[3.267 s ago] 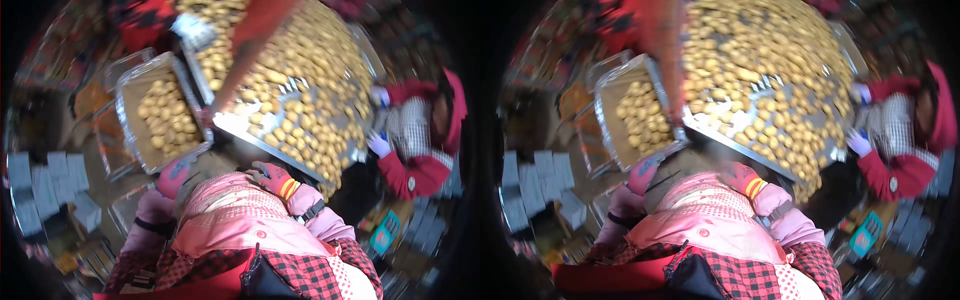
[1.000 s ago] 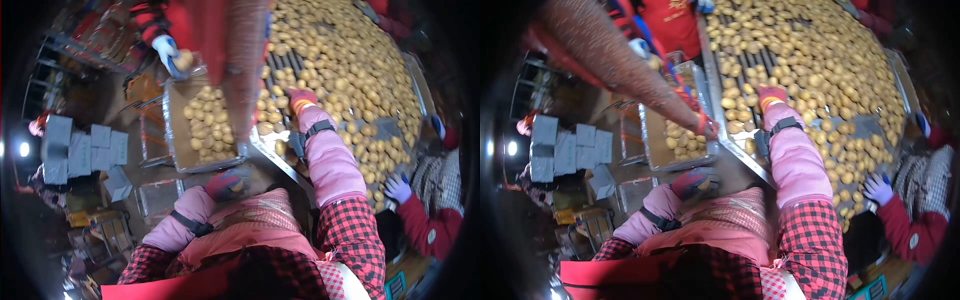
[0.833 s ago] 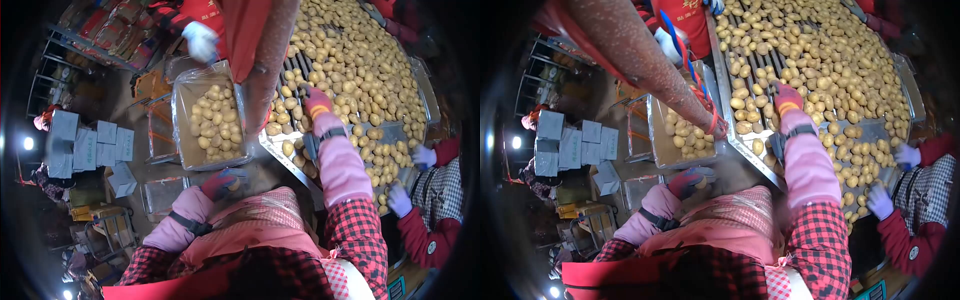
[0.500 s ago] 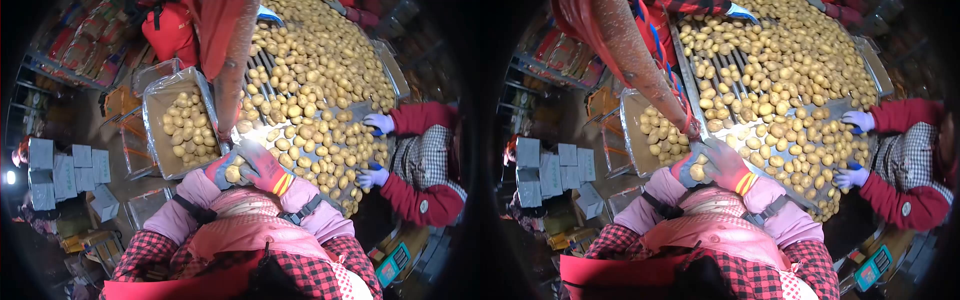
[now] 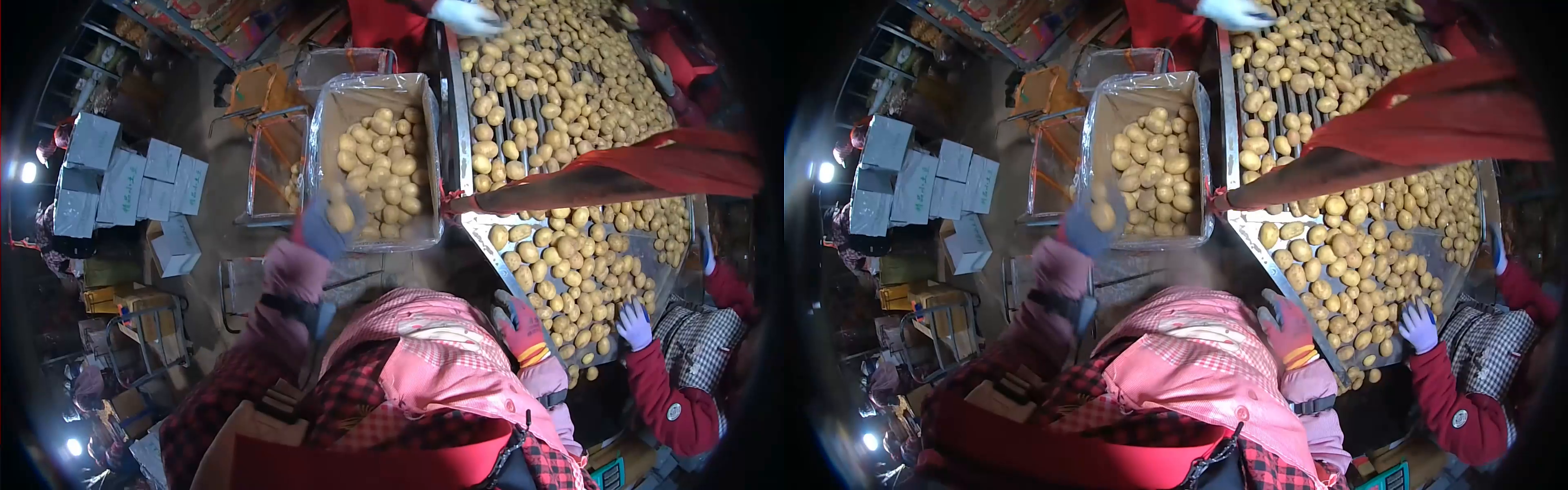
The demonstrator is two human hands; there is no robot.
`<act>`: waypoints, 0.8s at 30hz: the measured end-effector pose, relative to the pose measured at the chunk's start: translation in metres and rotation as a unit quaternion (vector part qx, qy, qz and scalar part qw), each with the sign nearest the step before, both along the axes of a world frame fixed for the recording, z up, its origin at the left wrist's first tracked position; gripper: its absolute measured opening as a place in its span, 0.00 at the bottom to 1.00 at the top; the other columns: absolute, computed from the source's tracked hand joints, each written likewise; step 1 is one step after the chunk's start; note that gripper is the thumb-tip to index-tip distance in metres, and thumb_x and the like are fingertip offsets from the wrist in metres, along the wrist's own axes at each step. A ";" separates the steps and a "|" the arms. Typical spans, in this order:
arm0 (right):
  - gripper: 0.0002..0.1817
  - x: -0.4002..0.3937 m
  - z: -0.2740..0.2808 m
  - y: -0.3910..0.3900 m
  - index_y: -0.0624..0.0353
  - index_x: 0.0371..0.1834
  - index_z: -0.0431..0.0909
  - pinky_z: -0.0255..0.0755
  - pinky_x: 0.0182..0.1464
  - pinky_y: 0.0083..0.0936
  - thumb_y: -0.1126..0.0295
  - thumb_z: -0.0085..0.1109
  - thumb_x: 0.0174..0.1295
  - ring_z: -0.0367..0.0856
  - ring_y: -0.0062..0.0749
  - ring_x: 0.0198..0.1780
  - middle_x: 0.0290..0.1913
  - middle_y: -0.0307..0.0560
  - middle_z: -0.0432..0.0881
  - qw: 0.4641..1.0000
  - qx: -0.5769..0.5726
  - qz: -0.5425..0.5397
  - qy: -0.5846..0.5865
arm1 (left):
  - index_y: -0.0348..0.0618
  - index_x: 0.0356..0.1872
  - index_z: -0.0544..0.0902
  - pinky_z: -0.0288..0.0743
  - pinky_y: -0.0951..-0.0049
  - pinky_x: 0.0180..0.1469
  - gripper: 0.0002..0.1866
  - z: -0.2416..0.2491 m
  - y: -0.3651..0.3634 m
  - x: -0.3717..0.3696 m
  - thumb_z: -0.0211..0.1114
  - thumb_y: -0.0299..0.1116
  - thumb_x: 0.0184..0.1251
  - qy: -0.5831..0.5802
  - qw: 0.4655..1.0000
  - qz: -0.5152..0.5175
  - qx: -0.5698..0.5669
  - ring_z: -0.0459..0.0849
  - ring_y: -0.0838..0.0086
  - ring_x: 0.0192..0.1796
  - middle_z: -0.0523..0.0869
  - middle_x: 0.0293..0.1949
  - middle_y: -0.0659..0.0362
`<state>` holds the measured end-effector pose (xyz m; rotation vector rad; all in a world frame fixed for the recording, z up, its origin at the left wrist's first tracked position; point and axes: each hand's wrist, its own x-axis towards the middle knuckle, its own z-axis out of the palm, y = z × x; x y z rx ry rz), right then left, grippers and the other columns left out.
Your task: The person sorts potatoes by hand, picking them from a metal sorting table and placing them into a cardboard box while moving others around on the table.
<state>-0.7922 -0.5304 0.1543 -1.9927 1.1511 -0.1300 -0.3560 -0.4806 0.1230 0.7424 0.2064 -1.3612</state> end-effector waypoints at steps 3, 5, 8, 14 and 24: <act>0.25 -0.002 -0.009 -0.003 0.56 0.63 0.75 0.70 0.63 0.38 0.65 0.61 0.61 0.78 0.50 0.60 0.59 0.55 0.80 1.000 -0.009 -0.006 -0.014 | 0.45 0.55 0.78 0.77 0.57 0.58 0.19 -0.008 -0.035 0.092 0.60 0.44 0.70 -0.213 0.964 -0.043 -0.156 0.81 0.63 0.56 0.82 0.53 0.56; 0.25 0.002 -0.006 -0.005 0.55 0.63 0.75 0.72 0.61 0.38 0.64 0.62 0.61 0.78 0.50 0.59 0.58 0.54 0.80 0.999 -0.030 -0.013 -0.007 | 0.44 0.59 0.76 0.74 0.50 0.62 0.22 0.003 -0.070 0.139 0.59 0.46 0.70 -0.246 0.947 0.016 -0.207 0.79 0.59 0.61 0.80 0.58 0.54; 0.26 0.001 -0.002 -0.006 0.55 0.63 0.75 0.72 0.60 0.39 0.65 0.63 0.60 0.79 0.50 0.57 0.57 0.53 0.81 0.998 -0.053 -0.012 -0.029 | 0.43 0.59 0.76 0.71 0.44 0.66 0.21 0.076 -0.098 0.155 0.60 0.42 0.69 -0.079 0.960 0.066 -0.260 0.76 0.55 0.64 0.79 0.60 0.51; 0.27 -0.010 -0.010 0.007 0.58 0.62 0.75 0.72 0.59 0.40 0.67 0.63 0.57 0.79 0.51 0.56 0.56 0.53 0.81 0.997 -0.076 -0.020 -0.001 | 0.42 0.57 0.77 0.69 0.42 0.69 0.18 0.103 -0.093 0.148 0.59 0.37 0.70 -0.130 0.960 0.149 -0.199 0.74 0.53 0.66 0.78 0.60 0.48; 0.29 -0.018 -0.022 0.011 0.57 0.63 0.73 0.71 0.60 0.40 0.65 0.64 0.56 0.77 0.52 0.58 0.57 0.55 0.79 0.997 -0.029 -0.033 0.058 | 0.43 0.69 0.67 0.52 0.33 0.73 0.27 -0.001 -0.065 0.139 0.50 0.46 0.74 -0.603 0.785 -0.067 -0.120 0.63 0.49 0.73 0.67 0.71 0.47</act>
